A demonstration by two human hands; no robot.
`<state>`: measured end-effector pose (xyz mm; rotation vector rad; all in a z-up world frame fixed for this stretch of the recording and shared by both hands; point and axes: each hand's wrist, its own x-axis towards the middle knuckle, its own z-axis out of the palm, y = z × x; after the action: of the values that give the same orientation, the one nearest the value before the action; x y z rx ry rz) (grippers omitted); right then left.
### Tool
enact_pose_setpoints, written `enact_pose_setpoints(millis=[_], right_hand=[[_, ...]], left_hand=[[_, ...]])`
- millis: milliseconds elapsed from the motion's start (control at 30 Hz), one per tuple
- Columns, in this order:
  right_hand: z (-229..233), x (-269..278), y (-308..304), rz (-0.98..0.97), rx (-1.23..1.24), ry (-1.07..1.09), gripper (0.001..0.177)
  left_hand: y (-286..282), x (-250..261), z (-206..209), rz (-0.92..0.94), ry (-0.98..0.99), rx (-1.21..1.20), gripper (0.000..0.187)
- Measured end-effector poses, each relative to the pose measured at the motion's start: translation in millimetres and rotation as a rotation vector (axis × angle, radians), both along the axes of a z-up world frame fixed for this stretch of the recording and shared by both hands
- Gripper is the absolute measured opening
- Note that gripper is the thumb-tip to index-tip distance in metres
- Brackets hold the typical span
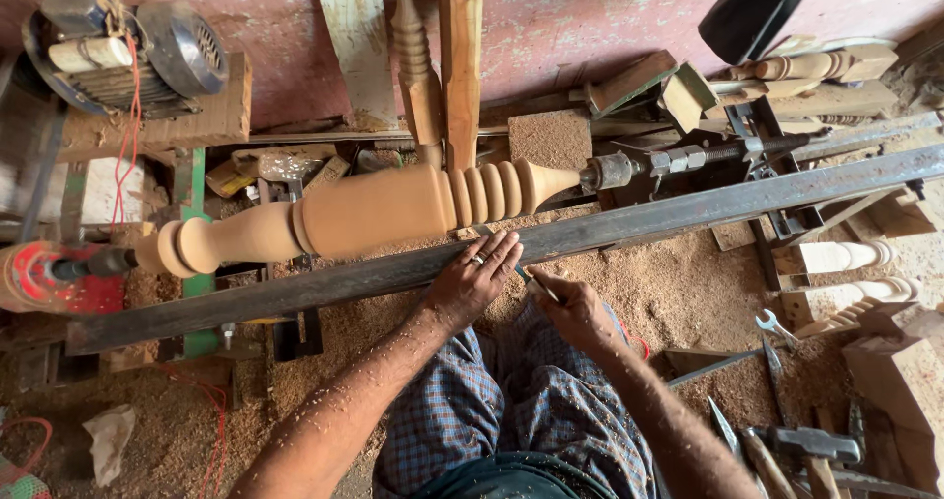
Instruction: The person shapes a wooden spindle on a lathe using a chisel and a file. They refine the grooves and contours of the rotating wood, removing shavings to smooth the surface and define the decorative pattern.
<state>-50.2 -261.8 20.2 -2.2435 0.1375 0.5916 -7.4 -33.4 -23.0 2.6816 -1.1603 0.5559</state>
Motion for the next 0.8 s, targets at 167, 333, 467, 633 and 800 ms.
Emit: enact_pose_setpoints(millis=[167, 333, 467, 633, 800], right_hand=[[-33.5, -25.0, 36.5, -0.159, 0.446, -0.293, 0.045], [-30.5, -38.6, 55.5, -0.344, 0.349, -0.115, 0.051], [-1.8, -38.4, 43.2, -0.36, 0.306, -0.059, 0.048], [8.3, -4.6, -9.0, -0.082, 0.083, -0.019, 0.044], [-4.2, 24.0, -33.5, 0.177, 0.014, -0.146, 0.045]], left_hand=[[5.6, -1.5, 8.7, -0.019, -0.001, -0.026, 0.042], [10.4, -2.8, 0.4, -0.046, -0.012, -0.028, 0.043], [-0.6, -5.2, -12.9, -0.177, -0.047, -0.073, 0.034], [-11.3, -4.6, -11.2, -0.182, 0.007, -0.074, 0.039], [-13.0, -6.8, 3.3, -0.127, 0.063, -0.105, 0.041]])
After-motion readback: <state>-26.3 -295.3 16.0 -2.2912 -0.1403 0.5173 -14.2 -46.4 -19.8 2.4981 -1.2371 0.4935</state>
